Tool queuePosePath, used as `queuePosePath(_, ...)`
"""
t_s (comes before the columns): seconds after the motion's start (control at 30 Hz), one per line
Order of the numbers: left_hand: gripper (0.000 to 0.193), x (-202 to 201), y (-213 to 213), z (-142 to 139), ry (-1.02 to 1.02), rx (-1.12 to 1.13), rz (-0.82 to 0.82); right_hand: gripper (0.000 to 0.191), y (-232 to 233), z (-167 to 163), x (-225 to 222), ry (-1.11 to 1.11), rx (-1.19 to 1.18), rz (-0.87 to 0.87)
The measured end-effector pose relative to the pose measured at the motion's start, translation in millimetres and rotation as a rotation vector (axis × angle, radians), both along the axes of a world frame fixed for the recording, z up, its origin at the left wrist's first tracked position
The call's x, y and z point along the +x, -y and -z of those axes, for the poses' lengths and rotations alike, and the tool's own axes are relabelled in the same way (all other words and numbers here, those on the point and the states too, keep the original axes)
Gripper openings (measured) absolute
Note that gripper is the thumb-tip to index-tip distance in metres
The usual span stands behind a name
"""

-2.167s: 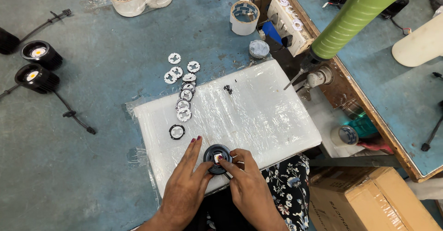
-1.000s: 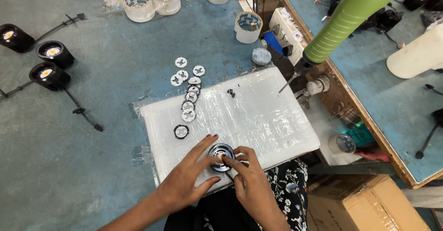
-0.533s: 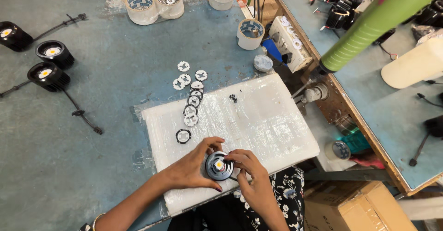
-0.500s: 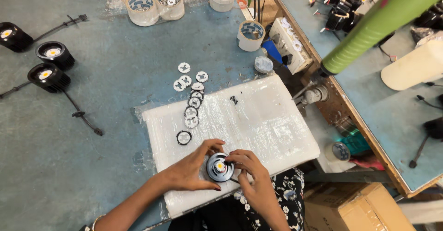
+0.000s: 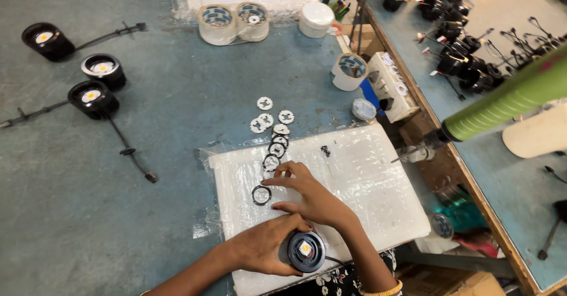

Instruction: The person assembles LED light fixtures by inserting wires into the housing, placing a circular LED module, and securing it with screws using a green electric screwdriver. They repeat this process for multiple units on a workbench.

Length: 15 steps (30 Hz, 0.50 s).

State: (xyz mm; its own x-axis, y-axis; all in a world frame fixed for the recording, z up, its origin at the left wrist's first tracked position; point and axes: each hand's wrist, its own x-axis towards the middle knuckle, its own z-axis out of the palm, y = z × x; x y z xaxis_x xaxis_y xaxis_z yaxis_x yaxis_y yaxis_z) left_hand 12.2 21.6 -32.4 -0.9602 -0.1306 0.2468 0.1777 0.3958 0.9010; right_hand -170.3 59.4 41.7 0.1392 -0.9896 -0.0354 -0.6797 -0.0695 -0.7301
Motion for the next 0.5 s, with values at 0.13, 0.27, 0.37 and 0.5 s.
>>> queuePosePath(0.13,0.067,0.6,-1.7,3.9,0.0,-0.028,-0.005,0.053,16.2,1.4,8.9,-0.157,0.011,-0.116)
queuePosePath(0.27,0.069,0.1,-1.4,6.9,-0.031,-0.028,0.009,0.046,18.5,6.3,8.8,-0.051,-0.039,-0.124)
queuePosePath(0.37,0.066,-0.8,-2.5,7.5,-0.073,-0.02,0.004,0.046,4.4,4.4,0.2,0.042,-0.124,-0.075)
queuePosePath(0.5,0.068,-0.5,-2.0,5.0,-0.052,-0.023,-0.029,0.051,-36.9,0.1,-13.8,-0.053,0.161,0.294)
